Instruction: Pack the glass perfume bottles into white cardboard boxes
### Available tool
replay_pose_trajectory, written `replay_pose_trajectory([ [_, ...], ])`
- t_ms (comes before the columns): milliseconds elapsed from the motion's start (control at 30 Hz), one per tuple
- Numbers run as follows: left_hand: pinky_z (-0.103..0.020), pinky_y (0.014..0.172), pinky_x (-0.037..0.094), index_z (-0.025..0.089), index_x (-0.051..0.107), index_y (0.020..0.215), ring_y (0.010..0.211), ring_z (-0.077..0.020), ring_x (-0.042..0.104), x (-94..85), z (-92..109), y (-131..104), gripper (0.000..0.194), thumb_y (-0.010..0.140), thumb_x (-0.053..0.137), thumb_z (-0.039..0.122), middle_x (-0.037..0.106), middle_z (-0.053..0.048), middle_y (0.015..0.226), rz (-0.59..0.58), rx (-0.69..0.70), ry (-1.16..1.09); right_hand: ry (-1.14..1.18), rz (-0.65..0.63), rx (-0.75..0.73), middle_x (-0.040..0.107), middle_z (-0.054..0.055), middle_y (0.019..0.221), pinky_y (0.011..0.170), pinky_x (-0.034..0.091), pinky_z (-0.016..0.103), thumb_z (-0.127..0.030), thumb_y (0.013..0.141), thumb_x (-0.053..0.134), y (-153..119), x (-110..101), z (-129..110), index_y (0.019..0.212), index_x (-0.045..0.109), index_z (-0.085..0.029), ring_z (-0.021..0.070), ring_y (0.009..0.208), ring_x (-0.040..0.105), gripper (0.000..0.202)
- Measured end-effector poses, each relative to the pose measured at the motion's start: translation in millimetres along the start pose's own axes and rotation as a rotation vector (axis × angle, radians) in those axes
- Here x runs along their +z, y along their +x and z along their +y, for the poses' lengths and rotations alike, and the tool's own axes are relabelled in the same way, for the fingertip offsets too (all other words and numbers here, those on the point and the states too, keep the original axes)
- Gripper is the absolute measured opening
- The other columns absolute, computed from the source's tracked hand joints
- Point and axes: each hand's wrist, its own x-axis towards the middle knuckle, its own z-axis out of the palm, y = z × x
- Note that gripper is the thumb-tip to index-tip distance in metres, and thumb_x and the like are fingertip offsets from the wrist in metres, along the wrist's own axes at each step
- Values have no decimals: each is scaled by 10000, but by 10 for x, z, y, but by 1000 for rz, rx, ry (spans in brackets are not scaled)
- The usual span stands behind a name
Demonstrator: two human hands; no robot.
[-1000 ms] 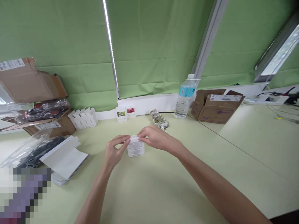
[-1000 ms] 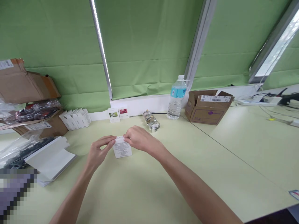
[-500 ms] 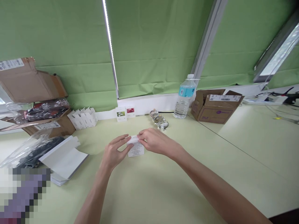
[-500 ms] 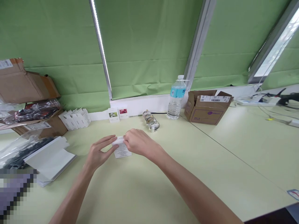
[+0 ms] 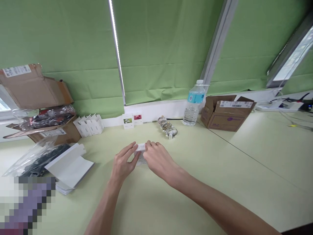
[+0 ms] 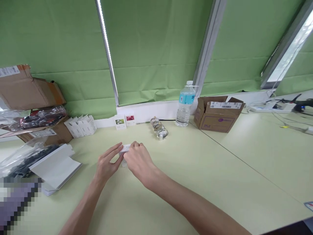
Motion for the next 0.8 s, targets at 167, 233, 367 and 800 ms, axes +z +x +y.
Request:
replay_pose_trajectory([
  [167,-345,798,545,256,512,1249,993,-204,643,35,72,37,482,793,633,357,645,-61,1177,-114,-245,-148,204,33,20,658,95,847,581,341,288,-240,901,473,-73,-87,222,865,656,-153,195,711,593,206],
  [233,-364,796,532,246,484,1269,925,-207,657,25,75,61,552,764,660,384,685,-50,1063,-189,-350,-191,243,13,66,651,86,785,554,321,292,-321,911,464,-113,-137,280,841,651,-161,194,663,587,255],
  [367,-355,764,516,215,610,1005,883,-216,658,13,59,84,357,743,663,452,703,-45,967,-284,-448,-257,254,-54,143,606,79,653,524,286,298,-373,917,436,-169,-228,283,676,596,-165,186,576,562,356],
  [800,-350,868,504,196,606,1097,1056,-208,616,94,-18,39,500,908,303,545,649,-86,1182,-242,-487,-479,525,-227,14,664,50,787,524,326,270,-417,822,536,-66,165,285,853,619,-206,224,727,629,229],
])
